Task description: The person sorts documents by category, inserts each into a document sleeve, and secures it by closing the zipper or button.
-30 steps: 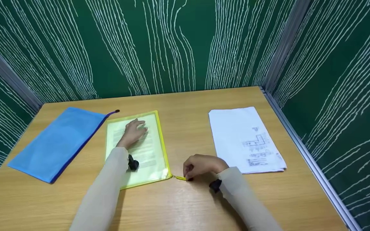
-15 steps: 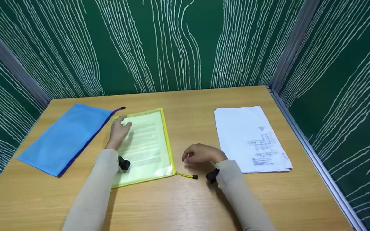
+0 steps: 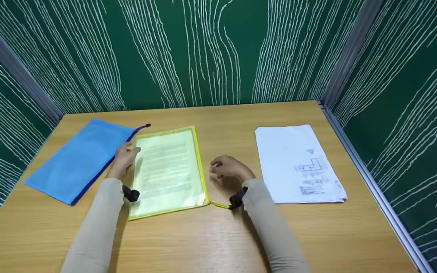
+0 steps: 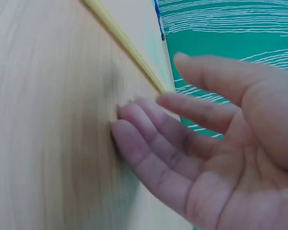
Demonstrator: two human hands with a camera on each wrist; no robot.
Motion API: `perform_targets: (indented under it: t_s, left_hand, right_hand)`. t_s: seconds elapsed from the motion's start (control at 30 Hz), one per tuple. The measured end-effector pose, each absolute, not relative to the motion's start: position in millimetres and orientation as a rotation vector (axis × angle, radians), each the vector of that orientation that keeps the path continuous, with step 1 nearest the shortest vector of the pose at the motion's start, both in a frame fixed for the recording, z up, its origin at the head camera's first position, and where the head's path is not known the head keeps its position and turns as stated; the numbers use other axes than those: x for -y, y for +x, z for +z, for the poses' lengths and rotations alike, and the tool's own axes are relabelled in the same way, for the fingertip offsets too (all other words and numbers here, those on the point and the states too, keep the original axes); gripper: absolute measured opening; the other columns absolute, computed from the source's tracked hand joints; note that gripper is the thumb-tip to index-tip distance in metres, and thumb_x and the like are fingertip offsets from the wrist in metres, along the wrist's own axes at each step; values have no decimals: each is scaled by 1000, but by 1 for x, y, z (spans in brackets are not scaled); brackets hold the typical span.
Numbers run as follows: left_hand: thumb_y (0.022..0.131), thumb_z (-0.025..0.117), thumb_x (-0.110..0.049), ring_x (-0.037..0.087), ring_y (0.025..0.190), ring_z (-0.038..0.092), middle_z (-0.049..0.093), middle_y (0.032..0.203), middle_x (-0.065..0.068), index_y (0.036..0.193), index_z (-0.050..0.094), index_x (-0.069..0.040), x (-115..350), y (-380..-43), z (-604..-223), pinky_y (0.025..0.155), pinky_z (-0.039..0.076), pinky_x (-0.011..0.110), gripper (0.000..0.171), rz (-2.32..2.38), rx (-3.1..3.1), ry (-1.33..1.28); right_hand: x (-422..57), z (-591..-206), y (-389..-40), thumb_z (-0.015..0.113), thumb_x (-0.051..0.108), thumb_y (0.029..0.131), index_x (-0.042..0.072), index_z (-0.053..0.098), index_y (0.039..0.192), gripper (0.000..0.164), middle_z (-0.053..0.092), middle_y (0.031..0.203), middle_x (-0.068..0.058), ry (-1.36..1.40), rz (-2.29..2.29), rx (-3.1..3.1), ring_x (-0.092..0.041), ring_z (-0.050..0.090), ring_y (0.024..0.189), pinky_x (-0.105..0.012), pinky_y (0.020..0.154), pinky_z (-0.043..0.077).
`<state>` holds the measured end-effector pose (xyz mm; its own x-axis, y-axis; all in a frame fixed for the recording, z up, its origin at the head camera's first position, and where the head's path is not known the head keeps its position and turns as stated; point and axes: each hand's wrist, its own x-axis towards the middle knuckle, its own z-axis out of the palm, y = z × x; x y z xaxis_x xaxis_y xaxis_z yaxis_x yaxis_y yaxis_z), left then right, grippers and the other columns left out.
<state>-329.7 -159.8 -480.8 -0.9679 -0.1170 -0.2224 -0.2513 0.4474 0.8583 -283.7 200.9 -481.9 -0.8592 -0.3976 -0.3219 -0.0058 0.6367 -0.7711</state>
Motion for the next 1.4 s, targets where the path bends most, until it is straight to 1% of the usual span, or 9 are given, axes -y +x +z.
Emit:
perform_targets:
  t_s: [0.17, 0.63, 0.8, 0.9, 1.03, 1.13, 1.2, 1.27, 1.4]
  left_hand:
    - [99, 46, -31, 37, 143, 23, 9, 157, 22, 153, 18, -7, 170, -326, -482, 111, 33, 50, 65, 1555, -2464, -343]
    - [99, 47, -32, 32, 140, 33, 21, 158, 16, 154, 18, -10, 171, -321, -484, 106, 40, 47, 66, 1583, -2349, -366]
    - [99, 48, -33, 32, 138, 35, 24, 156, 16, 153, 19, -10, 171, -322, -484, 106, 41, 46, 65, 1562, -2355, -362]
    - [99, 48, -32, 32, 138, 35, 24, 156, 16, 153, 19, -10, 171, -322, -484, 105, 41, 46, 65, 1556, -2360, -360]
    - [99, 48, -30, 30, 136, 38, 24, 157, 16, 154, 18, -10, 172, -322, -483, 101, 43, 43, 66, 1525, -2371, -344]
    - [99, 49, -29, 26, 114, 50, 26, 156, 15, 154, 18, -11, 172, -322, -482, 83, 46, 35, 65, 1499, -2382, -344]
    - [99, 50, -28, 23, 98, 49, 27, 156, 14, 154, 19, -11, 172, -323, -481, 72, 42, 31, 65, 1480, -2394, -350]
    - [98, 51, -26, 20, 94, 47, 28, 156, 14, 154, 20, -11, 172, -323, -480, 67, 39, 30, 65, 1467, -2404, -351]
    - [97, 53, -20, 15, 90, 49, 28, 156, 13, 153, 21, -10, 172, -322, -481, 66, 40, 27, 65, 1453, -2419, -343]
  right_hand:
    - [-191, -486, -287, 55, 23, 98, -5, 48, 136, 48, 60, 121, -21, -206, -1275, -2340, -18, 66, 89, -31, 79, 56]
    - [-166, -489, -288, 54, 15, 97, -11, 36, 142, 55, 50, 134, -31, -59, -1419, -2302, -18, 66, 93, -31, 83, 56]
    - [-158, -488, -286, 57, 15, 96, -10, 57, 122, 36, 64, 99, -17, -38, -1451, -2303, -13, 61, 77, -27, 72, 56]
    - [-154, -489, -286, 57, 15, 96, 0, 59, 86, 18, 47, 66, -2, -61, -1473, -2294, -13, 47, 60, -26, 59, 46]
    - [-151, -490, -287, 58, 13, 95, 10, 39, 67, 34, 27, 57, 3, -83, -1468, -2327, -13, 32, 50, -28, 53, 33]
    - [-148, -491, -288, 61, 12, 93, 5, 54, 74, 22, 40, 61, 1, -70, -1437, -2368, -11, 38, 52, -26, 54, 39]
    - [-147, -492, -289, 62, 12, 92, -2, 64, 94, 14, 55, 74, -4, -52, -1421, -2381, -10, 50, 59, -25, 58, 48]
    - [-145, -493, -289, 62, 10, 92, -5, 63, 116, 29, 65, 93, -13, -42, -1415, -2377, -14, 62, 71, -28, 66, 55]
    - [-142, -495, -291, 63, 6, 91, -5, 54, 131, 43, 65, 113, -23, -60, -1402, -2374, -24, 70, 88, -32, 74, 58]
